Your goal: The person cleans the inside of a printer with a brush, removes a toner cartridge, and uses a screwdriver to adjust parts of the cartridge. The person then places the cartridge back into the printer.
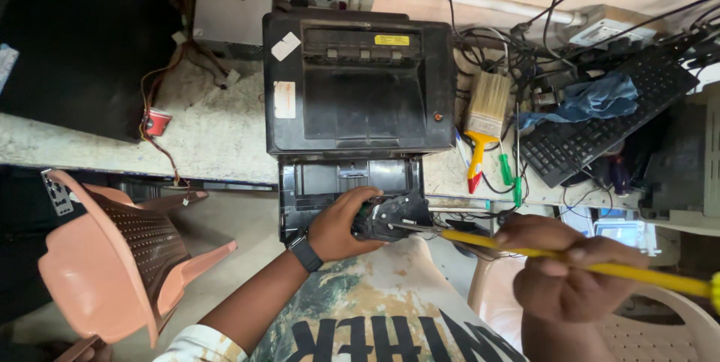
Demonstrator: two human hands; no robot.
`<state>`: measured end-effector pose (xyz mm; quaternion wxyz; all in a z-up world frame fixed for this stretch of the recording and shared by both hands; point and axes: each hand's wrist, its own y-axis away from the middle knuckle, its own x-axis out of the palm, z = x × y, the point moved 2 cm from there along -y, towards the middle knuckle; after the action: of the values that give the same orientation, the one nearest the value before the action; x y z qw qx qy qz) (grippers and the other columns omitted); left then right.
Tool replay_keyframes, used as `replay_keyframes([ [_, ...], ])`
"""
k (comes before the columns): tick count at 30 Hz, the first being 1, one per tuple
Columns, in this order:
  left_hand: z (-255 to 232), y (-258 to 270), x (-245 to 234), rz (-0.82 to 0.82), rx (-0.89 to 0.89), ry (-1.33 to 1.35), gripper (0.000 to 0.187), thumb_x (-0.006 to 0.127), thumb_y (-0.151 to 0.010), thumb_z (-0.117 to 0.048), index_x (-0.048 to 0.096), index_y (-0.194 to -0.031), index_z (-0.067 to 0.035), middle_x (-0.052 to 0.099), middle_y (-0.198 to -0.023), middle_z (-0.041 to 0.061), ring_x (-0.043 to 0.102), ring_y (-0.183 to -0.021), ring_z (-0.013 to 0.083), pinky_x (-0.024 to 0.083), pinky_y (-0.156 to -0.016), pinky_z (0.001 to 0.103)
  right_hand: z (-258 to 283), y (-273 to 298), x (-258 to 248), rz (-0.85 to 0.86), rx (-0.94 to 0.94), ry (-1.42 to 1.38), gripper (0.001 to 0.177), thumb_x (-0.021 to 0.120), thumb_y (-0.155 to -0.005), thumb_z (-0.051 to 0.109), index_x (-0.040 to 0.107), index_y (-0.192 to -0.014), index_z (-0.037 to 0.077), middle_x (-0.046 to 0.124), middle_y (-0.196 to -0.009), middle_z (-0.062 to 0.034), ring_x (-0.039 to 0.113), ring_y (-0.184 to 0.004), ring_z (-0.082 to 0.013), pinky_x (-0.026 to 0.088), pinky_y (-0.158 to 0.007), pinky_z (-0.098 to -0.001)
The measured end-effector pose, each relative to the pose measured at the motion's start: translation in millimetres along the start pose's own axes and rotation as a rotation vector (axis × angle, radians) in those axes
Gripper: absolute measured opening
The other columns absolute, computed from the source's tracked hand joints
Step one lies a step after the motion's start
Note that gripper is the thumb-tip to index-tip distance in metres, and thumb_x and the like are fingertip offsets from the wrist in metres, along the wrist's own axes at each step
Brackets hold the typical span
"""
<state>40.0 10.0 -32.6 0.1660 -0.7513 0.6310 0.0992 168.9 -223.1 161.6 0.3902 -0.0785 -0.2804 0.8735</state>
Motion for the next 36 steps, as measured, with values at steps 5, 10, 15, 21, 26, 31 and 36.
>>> replay_keyframes([
  [5,-3.2,1.1,-1.3,-0.019,0.016,-0.015,0.088,0.094,-0.070,-0.036,0.050,-0.142,-0.008,0.057,-0.142,0.018,0.059,-0.131,0.0358,0.051,-0.105,0.043,-13.7,-2.4,19.3,0.179,-0.017,0.162,0.024,0.058,-0.106,0.005,0.040,-0.121,0.011,0.073,-0.102,-0.0267,0.078,-0.092,-0.0322,0.064,-0.079,-0.0398],
  [10,-4.0,1.5,-2.7,-0.008,0.023,-0.012,0.087,0.094,-0.071,-0.037,0.050,-0.141,-0.009,0.058,-0.139,0.017,0.061,-0.126,0.0356,0.053,-0.102,0.043,-23.1,-1.1,29.5,0.196,0.061,0.187,0.026,0.062,-0.104,0.008,0.040,-0.117,0.012,0.073,-0.101,-0.0269,0.077,-0.082,-0.0300,0.062,-0.070,-0.0355],
  [15,-3.2,2.6,-2.7,-0.036,0.058,0.007,0.085,0.093,-0.072,-0.037,0.050,-0.139,-0.009,0.059,-0.138,0.016,0.062,-0.124,0.0353,0.054,-0.101,0.042,-17.7,-7.0,31.8,0.206,-0.060,0.423,0.028,0.058,-0.106,0.018,0.031,-0.111,0.010,0.074,-0.094,-0.0217,0.078,-0.084,-0.0260,0.063,-0.076,-0.0349],
  [21,-1.7,1.2,-2.9,-0.026,0.055,0.015,0.086,0.093,-0.071,-0.038,0.050,-0.139,-0.009,0.059,-0.137,0.016,0.063,-0.124,0.0348,0.054,-0.101,0.042,-14.8,-11.5,35.0,0.206,-0.012,0.405,0.029,0.058,-0.107,0.018,0.031,-0.111,0.009,0.073,-0.093,-0.0241,0.077,-0.080,-0.0282,0.062,-0.079,-0.0366],
  [26,1.4,0.9,-1.6,-0.015,0.029,-0.005,0.087,0.093,-0.071,-0.039,0.050,-0.140,-0.009,0.059,-0.139,0.017,0.062,-0.125,0.0354,0.053,-0.101,0.043,-14.3,-18.1,42.0,0.258,-0.093,0.418,0.026,0.056,-0.108,0.017,0.031,-0.112,0.009,0.073,-0.094,-0.0207,0.078,-0.086,-0.0265,0.064,-0.081,-0.0363],
  [31,4.6,1.2,1.2,-0.022,0.081,-0.036,0.089,0.093,-0.071,-0.038,0.048,-0.141,-0.008,0.057,-0.141,0.019,0.057,-0.130,0.0392,0.050,-0.105,0.045,-7.8,-42.7,49.5,0.348,0.068,0.293,0.011,0.052,-0.110,0.011,0.044,-0.114,0.004,0.069,-0.102,-0.0220,0.075,-0.091,-0.0256,0.063,-0.085,-0.0388],
  [36,5.3,-0.4,0.6,-0.042,0.067,-0.015,0.091,0.092,-0.071,-0.038,0.046,-0.143,-0.007,0.056,-0.141,0.020,0.056,-0.131,0.0394,0.048,-0.106,0.045,-21.9,-47.7,87.5,0.287,0.229,-0.229,0.019,0.052,-0.116,0.025,0.049,-0.114,0.006,0.056,-0.089,-0.0097,0.058,-0.078,-0.0222,0.054,-0.080,-0.0393],
])
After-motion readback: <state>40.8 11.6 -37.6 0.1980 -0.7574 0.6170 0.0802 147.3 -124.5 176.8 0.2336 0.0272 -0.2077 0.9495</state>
